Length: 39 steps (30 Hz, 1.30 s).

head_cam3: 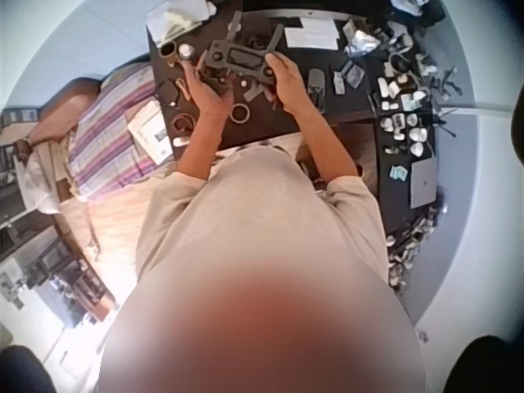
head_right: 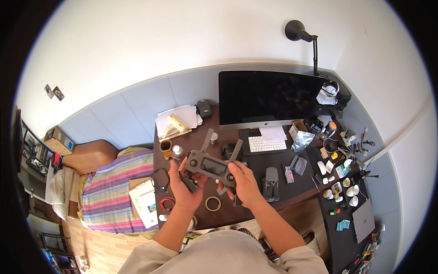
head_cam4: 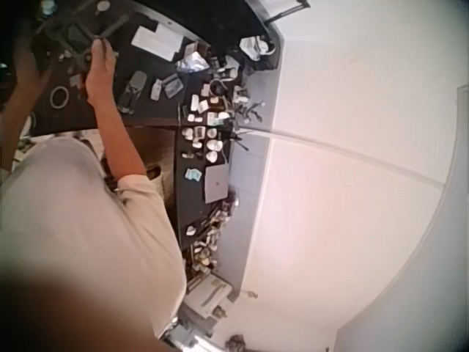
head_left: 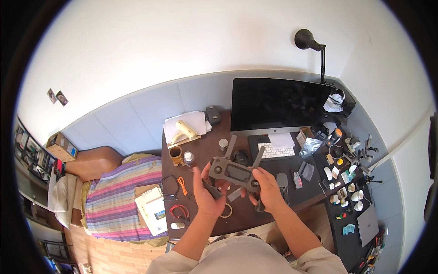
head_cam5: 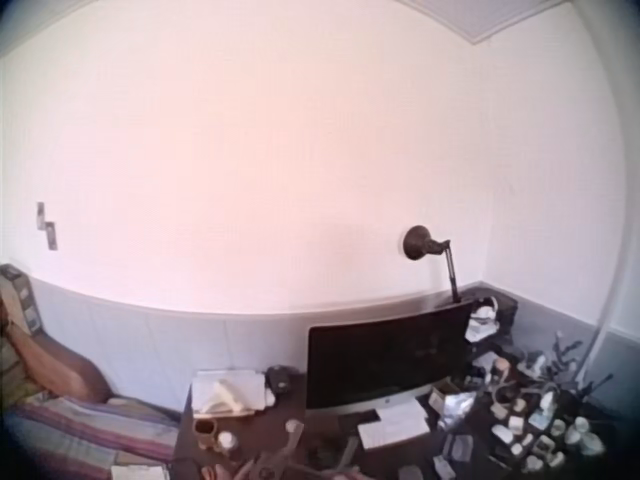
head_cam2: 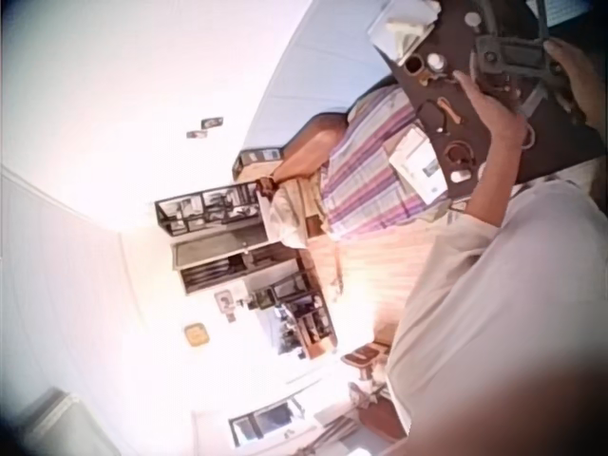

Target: The person moves a chair, picks up a small white object, and then handles a gray drone frame, rotating and inspecting it by hand. The person also briefly reaches for a mug on the desk.

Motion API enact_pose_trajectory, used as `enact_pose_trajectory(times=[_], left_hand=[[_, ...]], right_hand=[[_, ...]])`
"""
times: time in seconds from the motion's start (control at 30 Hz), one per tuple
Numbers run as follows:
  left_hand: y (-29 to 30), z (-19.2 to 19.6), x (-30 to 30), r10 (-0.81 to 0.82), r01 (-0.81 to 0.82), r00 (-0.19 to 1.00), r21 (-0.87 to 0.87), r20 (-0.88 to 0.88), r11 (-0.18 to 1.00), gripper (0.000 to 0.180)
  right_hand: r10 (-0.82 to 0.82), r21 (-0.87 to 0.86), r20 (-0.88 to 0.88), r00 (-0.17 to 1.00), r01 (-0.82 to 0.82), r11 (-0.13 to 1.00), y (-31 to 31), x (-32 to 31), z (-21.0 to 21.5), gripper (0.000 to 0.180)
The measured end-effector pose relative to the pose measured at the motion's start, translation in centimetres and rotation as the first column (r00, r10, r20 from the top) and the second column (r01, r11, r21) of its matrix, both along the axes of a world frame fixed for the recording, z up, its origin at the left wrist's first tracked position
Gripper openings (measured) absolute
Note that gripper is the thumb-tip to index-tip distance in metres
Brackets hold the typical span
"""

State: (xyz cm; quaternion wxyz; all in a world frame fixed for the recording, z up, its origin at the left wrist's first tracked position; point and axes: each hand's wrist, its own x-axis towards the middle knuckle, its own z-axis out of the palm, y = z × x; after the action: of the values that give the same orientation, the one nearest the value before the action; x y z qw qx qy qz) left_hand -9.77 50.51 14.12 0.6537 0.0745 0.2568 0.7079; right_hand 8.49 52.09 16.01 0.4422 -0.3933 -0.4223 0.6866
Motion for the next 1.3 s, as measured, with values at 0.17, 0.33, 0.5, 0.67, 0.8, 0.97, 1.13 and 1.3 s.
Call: enact_pose_trajectory(times=[0.17, 0.33, 0.5, 0.67, 0.8, 0.97, 1.13, 1.3], left_hand=[[0.7, 1.7, -1.5, -0.194, 0.199, 0.98, 0.131, -0.048, 0.971, 0.076], [0.9, 1.3, -0.6, -0.011, 0.017, 0.995, 0.057, -0.101, 0.998, 0.07], [1.0, 1.2, 0.0, 0.177, -0.17, 0.979, 0.069, -0.106, 0.983, 0.066], [1.5, 0.7, -0.1, 0.339, -0.337, 0.941, 0.08, -0.014, 0.938, 0.069], [3.8, 0.1, 0.1, 0.352, -0.352, 0.936, 0.063, 0.004, 0.934, 0.07], [4.3, 0.2, 0.8, 0.389, -0.388, 0.921, 0.025, -0.033, 0.921, 0.068], [2.0, -1.8, 1.0, 0.289, -0.285, 0.955, 0.068, -0.064, 0.956, 0.061], [-1.9, -0.3, -0.6, -0.251, 0.248, 0.966, -0.05, -0.058, 0.967, 0.071]], right_hand=[[0.033, -0.04, -0.027, 0.999, -0.034, 0.999, -0.8, -0.1, 1.3, 0.044], [0.039, -0.032, -0.029, 0.999, -0.04, 0.999, -1.1, -1.0, 1.4, 0.045], [0.038, 0.01, -0.026, 0.999, -0.038, 0.999, -1.4, -1.6, 1.4, 0.043], [0.012, 0.015, -0.043, 0.999, -0.011, 1.0, -1.7, -2.7, 0.6, 0.041], [-0.108, -0.014, -0.059, 0.992, 0.108, 0.994, -1.8, -4.1, -0.1, 0.04], [-0.123, -0.032, -0.132, 0.984, 0.12, 0.992, -1.4, -3.5, -0.1, 0.046], [-0.053, 0.006, -0.225, 0.973, 0.056, 0.998, -3.2, -1.2, -3.8, 0.058], [0.122, -0.057, 0.034, 0.992, -0.12, 0.991, -1.9, 4.7, -1.8, 0.062]])
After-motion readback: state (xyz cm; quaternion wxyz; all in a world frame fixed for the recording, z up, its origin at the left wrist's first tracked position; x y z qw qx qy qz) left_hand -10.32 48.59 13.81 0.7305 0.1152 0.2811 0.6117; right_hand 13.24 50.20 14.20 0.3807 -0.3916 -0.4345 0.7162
